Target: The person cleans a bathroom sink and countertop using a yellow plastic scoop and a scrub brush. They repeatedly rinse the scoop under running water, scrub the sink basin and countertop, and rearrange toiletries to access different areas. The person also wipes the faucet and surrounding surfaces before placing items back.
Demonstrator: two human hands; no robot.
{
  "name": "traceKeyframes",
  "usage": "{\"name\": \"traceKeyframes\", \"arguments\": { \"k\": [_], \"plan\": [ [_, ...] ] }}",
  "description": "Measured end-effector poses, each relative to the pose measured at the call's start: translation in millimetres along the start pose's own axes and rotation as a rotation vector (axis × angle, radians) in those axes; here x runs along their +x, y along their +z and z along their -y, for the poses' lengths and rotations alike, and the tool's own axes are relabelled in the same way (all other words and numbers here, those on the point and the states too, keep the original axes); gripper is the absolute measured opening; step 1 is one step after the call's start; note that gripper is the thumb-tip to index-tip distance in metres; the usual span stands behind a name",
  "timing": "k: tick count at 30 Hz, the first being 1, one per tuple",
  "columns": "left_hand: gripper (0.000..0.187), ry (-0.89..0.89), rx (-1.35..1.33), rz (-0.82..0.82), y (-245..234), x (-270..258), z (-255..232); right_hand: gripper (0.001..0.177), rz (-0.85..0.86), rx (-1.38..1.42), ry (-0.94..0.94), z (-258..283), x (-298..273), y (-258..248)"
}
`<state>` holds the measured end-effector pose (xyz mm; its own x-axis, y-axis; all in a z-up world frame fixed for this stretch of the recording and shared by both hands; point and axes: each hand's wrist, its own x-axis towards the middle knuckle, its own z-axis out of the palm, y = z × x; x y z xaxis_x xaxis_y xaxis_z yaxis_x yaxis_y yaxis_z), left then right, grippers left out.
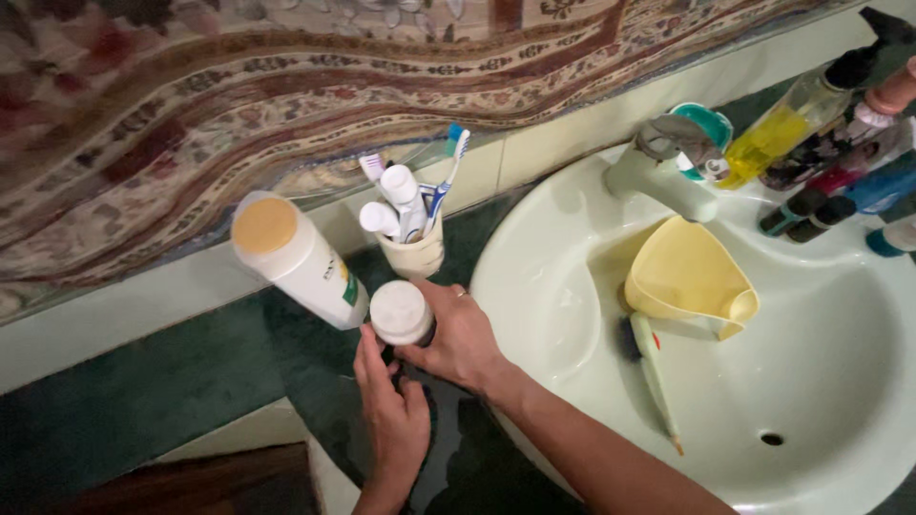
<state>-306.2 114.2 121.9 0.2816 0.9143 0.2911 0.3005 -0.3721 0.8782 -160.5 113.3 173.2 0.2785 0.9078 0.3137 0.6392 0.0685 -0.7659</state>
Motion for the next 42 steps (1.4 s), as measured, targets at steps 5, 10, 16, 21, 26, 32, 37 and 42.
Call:
{"name": "traceKeyframes", "arguments": {
  "k": [5, 10, 16, 21, 26, 32, 37, 42],
  "plan": [
    [0.078, 0.278, 0.326, -0.072, -11.2, -13.4, -18.6, 0.087, -0.115, -0.069, -0.192, -7.5, -10.2, -5.8],
    [0.061, 0.455, 0.165, 0.184, 18.3, -40.2, -53.3, 0.036, -0.257, -0.267, -0.031, -43.0, -74.9, -69.7],
    [0.061, 0.459, 0.003, 0.497, 97.3, -53.6, -91.0, 0.018, -0.329, -0.586, 0.396, -102.5, -159.6, -170.9],
    [0.058, 0.446, 0.090, 0.532, 150.2, -53.4, -93.4, 0.029, -0.487, -0.591, 0.303, -126.5, -177.7, -218.1],
    [0.054, 0.437, 0.104, 0.459, 174.5, -46.3, -90.8, 0.048, -0.665, -0.556, 0.270, -117.3, -131.7, -278.0],
    [0.065, 0.484, 0.247, 0.376, 196.1, 2.1, -84.4, 0.071, -0.405, -0.757, -0.398, -121.5, 18.8, -324.1],
    [0.066, 0.453, 0.213, 0.387, 201.7, 23.1, -81.7, 0.035, 0.081, -0.782, -0.158, -120.9, 92.0, -321.9],
    [0.061, 0.404, 0.172, 0.417, 201.6, 40.5, -87.2, 0.033, 0.379, -0.732, -0.095, -100.7, 92.9, -333.3]
  ]
}}
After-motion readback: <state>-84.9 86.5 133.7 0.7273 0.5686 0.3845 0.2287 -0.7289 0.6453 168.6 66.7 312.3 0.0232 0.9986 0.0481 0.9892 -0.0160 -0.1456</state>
